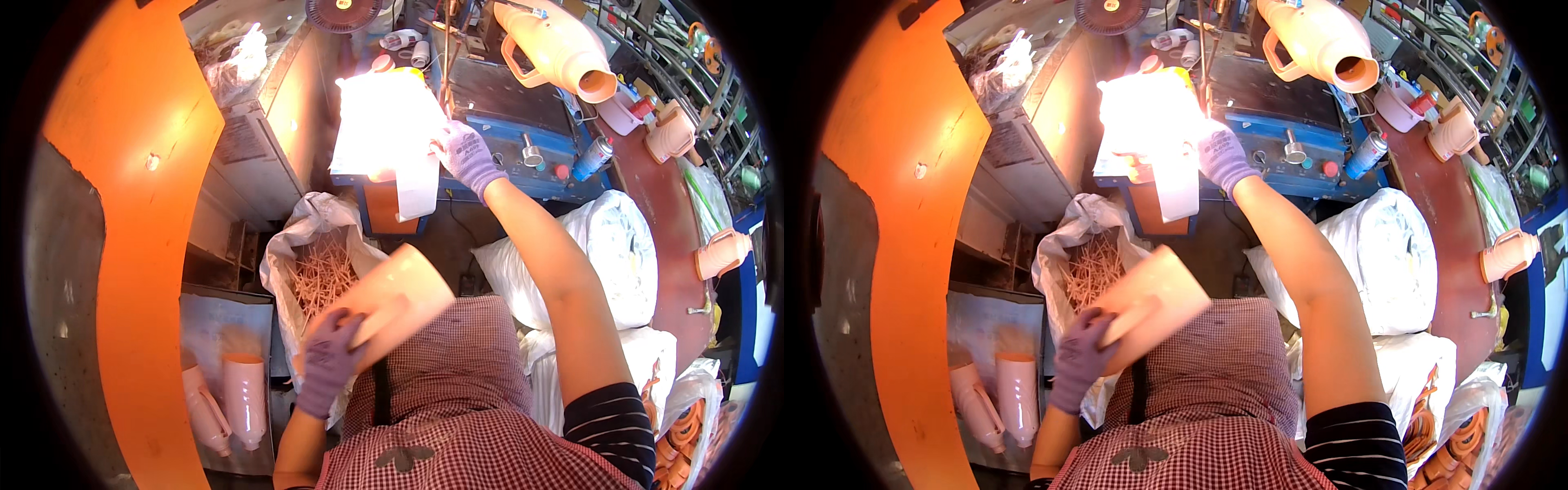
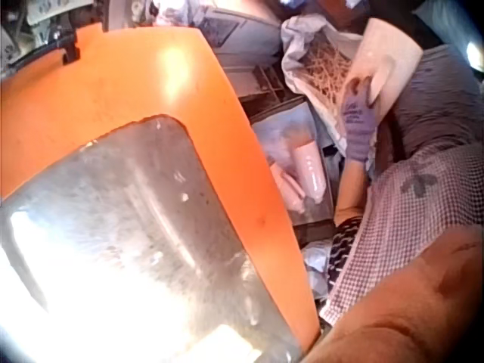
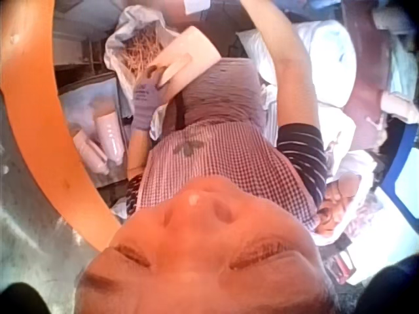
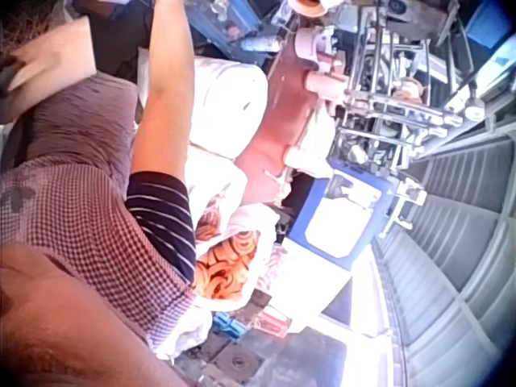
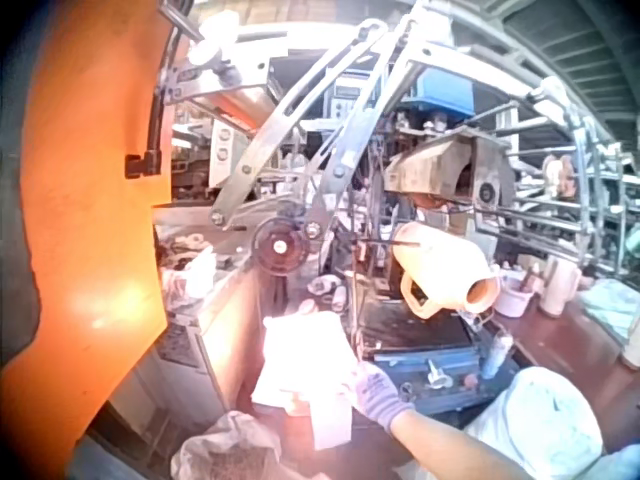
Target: The person assembles pink plastic kettles by retrieving them from a machine, inserting orange handles, and placing them on a table. They also affix labels to the kettles and insert small orange rings into the spouts.
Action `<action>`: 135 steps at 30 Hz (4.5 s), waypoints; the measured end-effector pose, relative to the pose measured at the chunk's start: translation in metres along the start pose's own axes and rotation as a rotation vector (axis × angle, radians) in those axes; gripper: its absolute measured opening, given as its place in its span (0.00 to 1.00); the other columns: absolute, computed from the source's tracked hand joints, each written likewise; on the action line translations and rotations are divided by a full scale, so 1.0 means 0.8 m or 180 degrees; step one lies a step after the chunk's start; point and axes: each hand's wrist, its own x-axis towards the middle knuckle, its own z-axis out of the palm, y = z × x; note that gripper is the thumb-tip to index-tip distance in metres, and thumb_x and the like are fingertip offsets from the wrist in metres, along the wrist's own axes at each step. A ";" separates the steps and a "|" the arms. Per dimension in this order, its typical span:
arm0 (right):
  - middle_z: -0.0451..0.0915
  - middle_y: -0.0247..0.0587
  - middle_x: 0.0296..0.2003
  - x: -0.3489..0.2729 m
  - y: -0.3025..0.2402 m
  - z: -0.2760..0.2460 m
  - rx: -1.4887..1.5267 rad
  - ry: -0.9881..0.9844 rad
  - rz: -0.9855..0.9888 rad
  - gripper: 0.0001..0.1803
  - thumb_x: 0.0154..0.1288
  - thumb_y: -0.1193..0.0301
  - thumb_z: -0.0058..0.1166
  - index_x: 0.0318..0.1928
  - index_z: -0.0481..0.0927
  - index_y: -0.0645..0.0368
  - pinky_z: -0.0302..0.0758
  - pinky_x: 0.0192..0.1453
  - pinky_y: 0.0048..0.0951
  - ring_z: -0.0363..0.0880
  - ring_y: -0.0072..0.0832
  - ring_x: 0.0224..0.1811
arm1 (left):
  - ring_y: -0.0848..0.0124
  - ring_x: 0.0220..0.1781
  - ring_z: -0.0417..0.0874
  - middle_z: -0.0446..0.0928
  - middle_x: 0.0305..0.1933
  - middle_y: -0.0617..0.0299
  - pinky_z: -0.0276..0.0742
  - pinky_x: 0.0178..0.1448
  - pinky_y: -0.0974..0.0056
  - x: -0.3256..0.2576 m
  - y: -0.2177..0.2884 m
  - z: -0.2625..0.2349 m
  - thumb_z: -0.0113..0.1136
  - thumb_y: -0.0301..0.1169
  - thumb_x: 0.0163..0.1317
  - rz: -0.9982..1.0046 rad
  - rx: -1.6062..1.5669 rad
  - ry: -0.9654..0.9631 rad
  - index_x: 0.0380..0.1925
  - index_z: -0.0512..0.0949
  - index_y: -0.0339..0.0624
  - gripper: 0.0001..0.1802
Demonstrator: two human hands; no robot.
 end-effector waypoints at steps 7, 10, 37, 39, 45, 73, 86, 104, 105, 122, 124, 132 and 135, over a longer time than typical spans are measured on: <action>0.80 0.45 0.37 -0.020 0.003 0.002 0.0200 0.0416 0.0196 0.06 0.59 0.69 0.60 0.36 0.80 0.55 0.77 0.51 0.38 0.81 0.41 0.43 | 0.53 0.50 0.83 0.80 0.52 0.52 0.80 0.54 0.55 0.039 0.061 0.049 0.68 0.39 0.55 0.0062 0.0253 -0.0571 0.56 0.79 0.48 0.26; 0.81 0.43 0.38 -0.036 -0.008 -0.011 -0.0075 0.0926 -0.0720 0.05 0.58 0.71 0.60 0.34 0.80 0.56 0.78 0.51 0.38 0.81 0.41 0.44 | 0.53 0.48 0.84 0.80 0.52 0.52 0.81 0.52 0.55 0.030 0.062 0.055 0.67 0.39 0.56 -0.0101 0.0443 -0.0489 0.57 0.78 0.48 0.27; 0.84 0.38 0.33 -0.294 -0.117 -0.086 0.1789 -0.0517 0.2221 0.14 0.62 0.65 0.65 0.42 0.82 0.63 0.78 0.46 0.31 0.81 0.25 0.38 | 0.56 0.47 0.85 0.79 0.50 0.53 0.82 0.48 0.56 0.011 0.113 0.073 0.68 0.38 0.56 0.0112 0.0778 -0.0461 0.56 0.78 0.48 0.26; 0.84 0.39 0.35 -0.299 -0.112 -0.081 0.1626 -0.0311 0.2327 0.17 0.61 0.63 0.66 0.45 0.83 0.63 0.78 0.50 0.31 0.82 0.27 0.41 | 0.57 0.47 0.85 0.79 0.50 0.54 0.82 0.48 0.56 0.010 0.111 0.073 0.69 0.37 0.55 0.0163 0.0790 -0.0441 0.55 0.78 0.48 0.26; 0.86 0.36 0.42 -0.310 -0.087 -0.084 0.3673 -0.2582 0.2548 0.22 0.63 0.60 0.67 0.51 0.84 0.64 0.75 0.53 0.27 0.80 0.21 0.45 | 0.55 0.55 0.81 0.78 0.55 0.51 0.79 0.58 0.56 0.009 0.092 0.054 0.71 0.34 0.54 0.0548 0.0115 -0.0489 0.57 0.78 0.45 0.28; 0.80 0.32 0.44 -0.153 -0.237 -0.262 0.0854 0.1131 -0.0846 0.18 0.54 0.70 0.57 0.48 0.83 0.53 0.76 0.56 0.41 0.79 0.32 0.48 | 0.63 0.61 0.76 0.73 0.59 0.52 0.71 0.66 0.59 0.163 0.051 -0.054 0.84 0.40 0.28 -0.0108 -0.3705 -0.1663 0.75 0.48 0.32 0.74; 0.79 0.38 0.31 -0.191 -0.280 -0.252 0.0575 0.0557 -0.0714 0.10 0.55 0.68 0.54 0.36 0.79 0.58 0.77 0.43 0.38 0.78 0.34 0.33 | 0.55 0.63 0.76 0.75 0.60 0.49 0.67 0.69 0.52 0.109 0.108 -0.066 0.79 0.35 0.38 0.0875 -0.2408 -0.2400 0.76 0.47 0.40 0.67; 0.81 0.45 0.38 -0.305 0.071 -0.269 -0.0234 0.0799 0.1237 0.10 0.60 0.70 0.52 0.39 0.84 0.56 0.78 0.51 0.42 0.80 0.43 0.47 | 0.55 0.64 0.73 0.70 0.63 0.47 0.68 0.69 0.54 0.067 0.120 -0.163 0.72 0.34 0.43 0.0550 -0.0251 0.0817 0.76 0.52 0.39 0.58; 0.80 0.46 0.41 -0.337 0.113 -0.266 -0.1062 -0.0032 0.2096 0.12 0.57 0.69 0.52 0.39 0.86 0.51 0.77 0.51 0.43 0.79 0.43 0.47 | 0.54 0.66 0.72 0.70 0.65 0.46 0.67 0.70 0.53 0.063 0.121 -0.168 0.71 0.34 0.45 0.0585 0.0186 0.1264 0.76 0.52 0.40 0.58; 0.78 0.48 0.53 -0.431 0.180 -0.226 -0.0805 -0.0554 0.3222 0.13 0.67 0.62 0.52 0.46 0.85 0.50 0.73 0.60 0.44 0.78 0.43 0.57 | 0.51 0.56 0.78 0.76 0.55 0.50 0.74 0.61 0.50 0.093 0.231 0.039 0.80 0.33 0.37 0.1355 -0.1003 -0.0134 0.58 0.69 0.37 0.45; 0.78 0.45 0.56 -0.447 0.182 -0.207 -0.1149 -0.0837 0.3227 0.14 0.66 0.62 0.53 0.46 0.86 0.50 0.71 0.63 0.44 0.78 0.41 0.58 | 0.49 0.55 0.78 0.76 0.55 0.49 0.73 0.61 0.48 0.094 0.233 0.046 0.81 0.35 0.36 0.1555 -0.1002 -0.0170 0.58 0.69 0.37 0.45; 0.76 0.37 0.60 -0.465 0.207 -0.216 -0.0695 -0.1190 0.3142 0.18 0.64 0.59 0.54 0.51 0.84 0.50 0.65 0.67 0.39 0.76 0.38 0.60 | 0.49 0.56 0.78 0.77 0.55 0.49 0.73 0.61 0.50 0.101 0.225 0.040 0.80 0.37 0.37 0.1456 -0.0844 0.0005 0.58 0.70 0.39 0.45; 0.77 0.38 0.58 -0.452 0.202 -0.213 -0.0742 -0.1084 0.3591 0.16 0.65 0.61 0.53 0.50 0.83 0.51 0.64 0.67 0.41 0.74 0.40 0.61 | 0.52 0.58 0.78 0.77 0.56 0.49 0.72 0.63 0.53 0.099 0.222 0.036 0.78 0.33 0.36 0.1407 -0.0902 0.0100 0.58 0.71 0.39 0.44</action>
